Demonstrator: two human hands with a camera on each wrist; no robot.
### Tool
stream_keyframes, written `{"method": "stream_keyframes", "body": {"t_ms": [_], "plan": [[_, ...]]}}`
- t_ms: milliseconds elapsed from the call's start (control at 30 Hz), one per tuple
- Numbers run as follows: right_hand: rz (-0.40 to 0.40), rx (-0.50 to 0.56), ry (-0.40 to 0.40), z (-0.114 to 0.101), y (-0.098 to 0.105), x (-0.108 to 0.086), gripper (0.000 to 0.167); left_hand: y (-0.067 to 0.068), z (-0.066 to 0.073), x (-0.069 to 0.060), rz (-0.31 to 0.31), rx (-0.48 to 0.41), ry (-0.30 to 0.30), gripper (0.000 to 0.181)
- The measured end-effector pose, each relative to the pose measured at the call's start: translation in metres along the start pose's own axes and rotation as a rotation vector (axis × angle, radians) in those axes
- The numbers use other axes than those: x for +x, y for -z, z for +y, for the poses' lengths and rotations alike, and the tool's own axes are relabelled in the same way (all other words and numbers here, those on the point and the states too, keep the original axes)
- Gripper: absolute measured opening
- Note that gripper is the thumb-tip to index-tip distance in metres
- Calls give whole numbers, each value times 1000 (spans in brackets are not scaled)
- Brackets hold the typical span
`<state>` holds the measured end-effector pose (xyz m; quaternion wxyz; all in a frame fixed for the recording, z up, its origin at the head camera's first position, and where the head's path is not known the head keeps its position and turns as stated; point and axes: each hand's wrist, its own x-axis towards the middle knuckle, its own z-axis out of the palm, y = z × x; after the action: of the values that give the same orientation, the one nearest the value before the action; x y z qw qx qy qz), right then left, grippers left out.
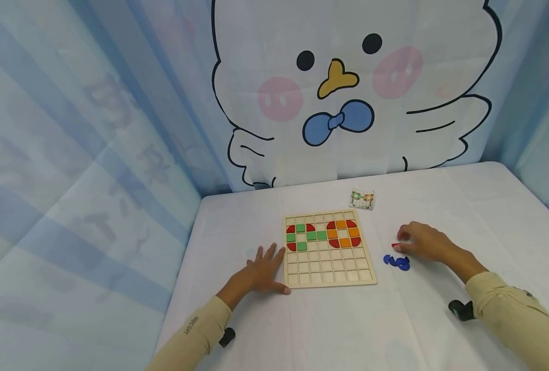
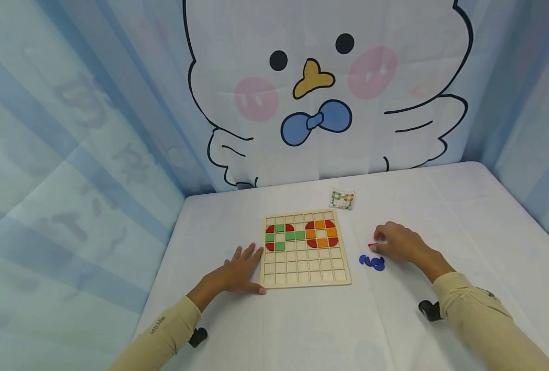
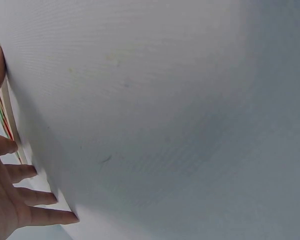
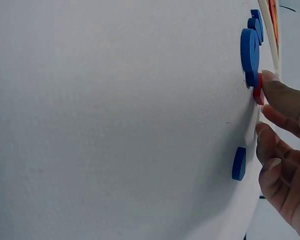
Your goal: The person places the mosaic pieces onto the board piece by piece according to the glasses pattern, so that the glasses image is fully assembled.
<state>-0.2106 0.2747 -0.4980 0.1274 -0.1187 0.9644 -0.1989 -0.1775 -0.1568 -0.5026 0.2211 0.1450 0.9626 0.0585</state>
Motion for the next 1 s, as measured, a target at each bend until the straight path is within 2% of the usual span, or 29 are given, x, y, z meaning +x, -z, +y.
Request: {"method": "stream_keyframes", "body": {"t_ms": [167,367,633,800,1000], "plan": [[21,2,15,0,-2,0,25,1,1,0,1,0,0,114],[-24,21,37,-4,-4,1,13,1,1,1,-3,13,3,114],[-1,55,69,-13,-1,3,12,2,2,0,-6,10,8,114],[-13,87,77,-22,0,6,14,1,2,0,-5,18,4,114],[-2,64,152,-34,-4,14,13,0,1,1,-5,12,4,113]]}}
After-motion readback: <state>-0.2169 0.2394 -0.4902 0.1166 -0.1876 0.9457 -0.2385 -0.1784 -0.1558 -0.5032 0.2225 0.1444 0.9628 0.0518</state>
